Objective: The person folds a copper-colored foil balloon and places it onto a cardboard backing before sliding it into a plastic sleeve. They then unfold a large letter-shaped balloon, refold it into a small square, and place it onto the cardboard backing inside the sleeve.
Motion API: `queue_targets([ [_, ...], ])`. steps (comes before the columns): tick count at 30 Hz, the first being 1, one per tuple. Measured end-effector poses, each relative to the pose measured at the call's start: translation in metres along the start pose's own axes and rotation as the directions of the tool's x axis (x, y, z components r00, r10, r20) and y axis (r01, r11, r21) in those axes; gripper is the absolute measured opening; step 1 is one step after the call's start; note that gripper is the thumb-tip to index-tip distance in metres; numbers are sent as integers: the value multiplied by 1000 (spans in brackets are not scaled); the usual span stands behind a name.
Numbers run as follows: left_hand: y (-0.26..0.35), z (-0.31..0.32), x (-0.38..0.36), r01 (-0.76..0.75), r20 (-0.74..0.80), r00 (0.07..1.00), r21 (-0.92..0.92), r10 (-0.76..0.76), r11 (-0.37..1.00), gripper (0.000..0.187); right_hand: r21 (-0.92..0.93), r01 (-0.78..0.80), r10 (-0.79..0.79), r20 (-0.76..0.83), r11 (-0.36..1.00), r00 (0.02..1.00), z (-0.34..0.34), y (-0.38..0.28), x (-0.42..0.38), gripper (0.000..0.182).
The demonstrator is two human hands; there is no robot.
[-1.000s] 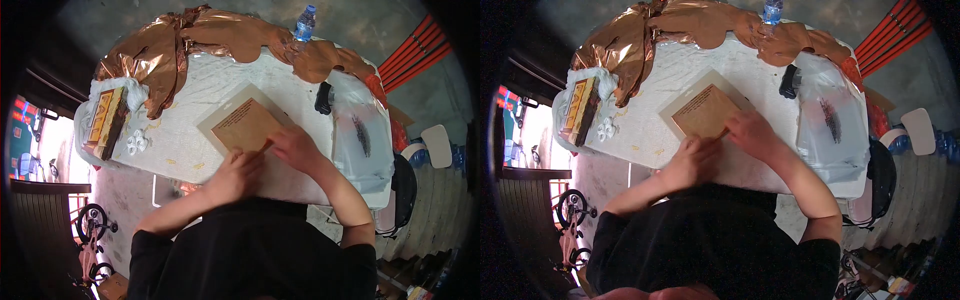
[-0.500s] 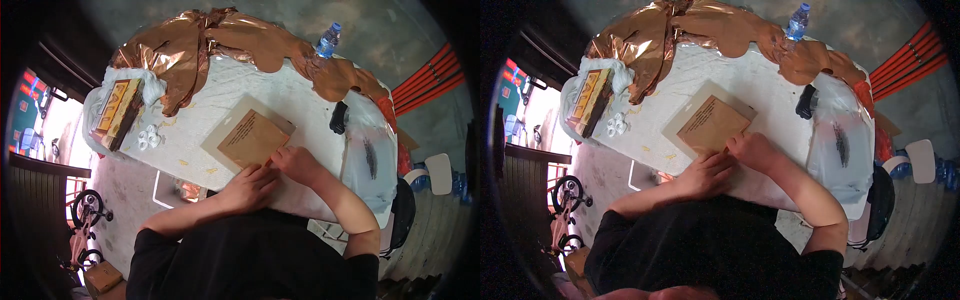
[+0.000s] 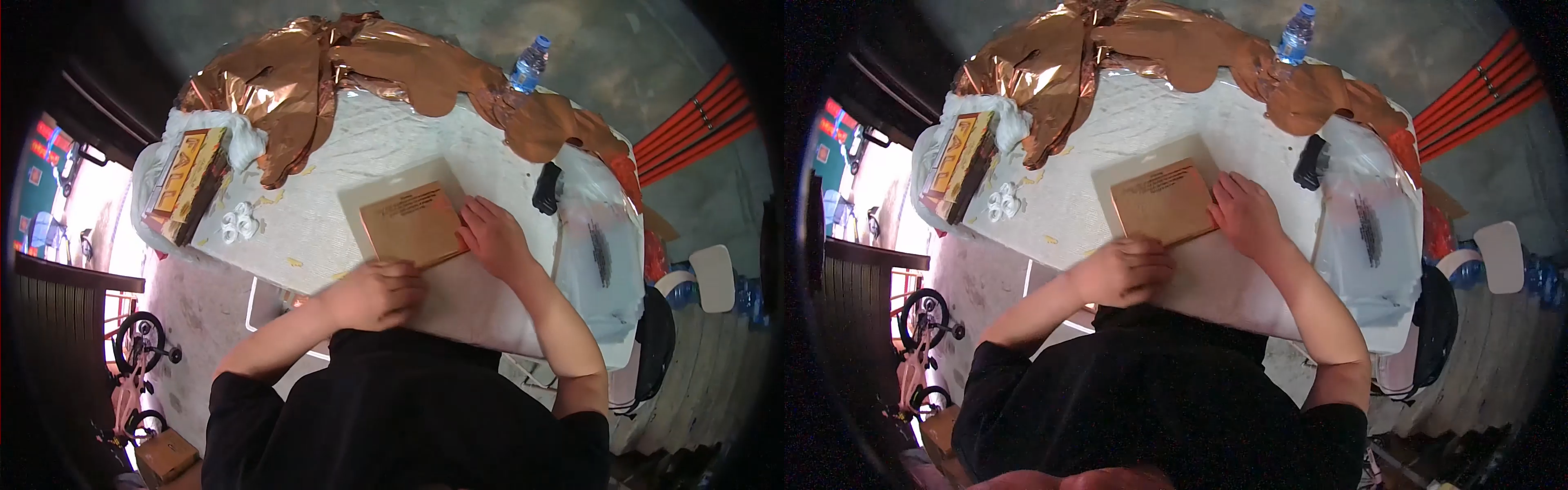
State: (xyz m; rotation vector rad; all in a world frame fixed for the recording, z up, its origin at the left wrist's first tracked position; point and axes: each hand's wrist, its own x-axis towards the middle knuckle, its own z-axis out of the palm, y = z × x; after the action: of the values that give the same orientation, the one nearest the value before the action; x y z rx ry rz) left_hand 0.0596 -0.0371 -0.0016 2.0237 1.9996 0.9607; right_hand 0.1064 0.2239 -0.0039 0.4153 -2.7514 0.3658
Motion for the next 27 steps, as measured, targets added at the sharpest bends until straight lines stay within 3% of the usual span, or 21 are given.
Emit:
queue_targets([
  [2,-6,-5,-6,20,-83,996,91,-12,996,19,-135,-121,132,73,983,989,-1,-9,-12,33],
  [6,4,2,-8,140,-136,984,170,-118,975,24,-199,-144,163,84,969,983,-14,-22,-23,33],
  [8,15,10,-2,149,-154,981,189,-121,971,29,-119,-118,107,-97,986,990,-20,-21,-21,28],
  [9,21,14,1,166,-173,976,210,-130,964,34,-115,-111,99,-101,987,990,-21,-24,-19,28],
  [11,26,24,3,179,-180,974,253,-135,951,39,107,-35,28,74,994,997,-19,-33,-18,20],
  [12,28,29,4,181,-186,974,286,-131,941,43,111,-32,24,72,993,997,-16,-38,-18,20],
  [14,29,32,3,195,-184,972,307,-143,931,46,92,90,-98,81,992,992,-8,-49,-18,14],
  [20,28,35,0,219,-175,968,232,-181,948,51,-76,131,-117,167,988,979,4,-58,-12,7],
  [27,23,30,-1,203,-180,969,202,-168,958,46,-114,131,-108,188,985,976,7,-63,-7,6],
])
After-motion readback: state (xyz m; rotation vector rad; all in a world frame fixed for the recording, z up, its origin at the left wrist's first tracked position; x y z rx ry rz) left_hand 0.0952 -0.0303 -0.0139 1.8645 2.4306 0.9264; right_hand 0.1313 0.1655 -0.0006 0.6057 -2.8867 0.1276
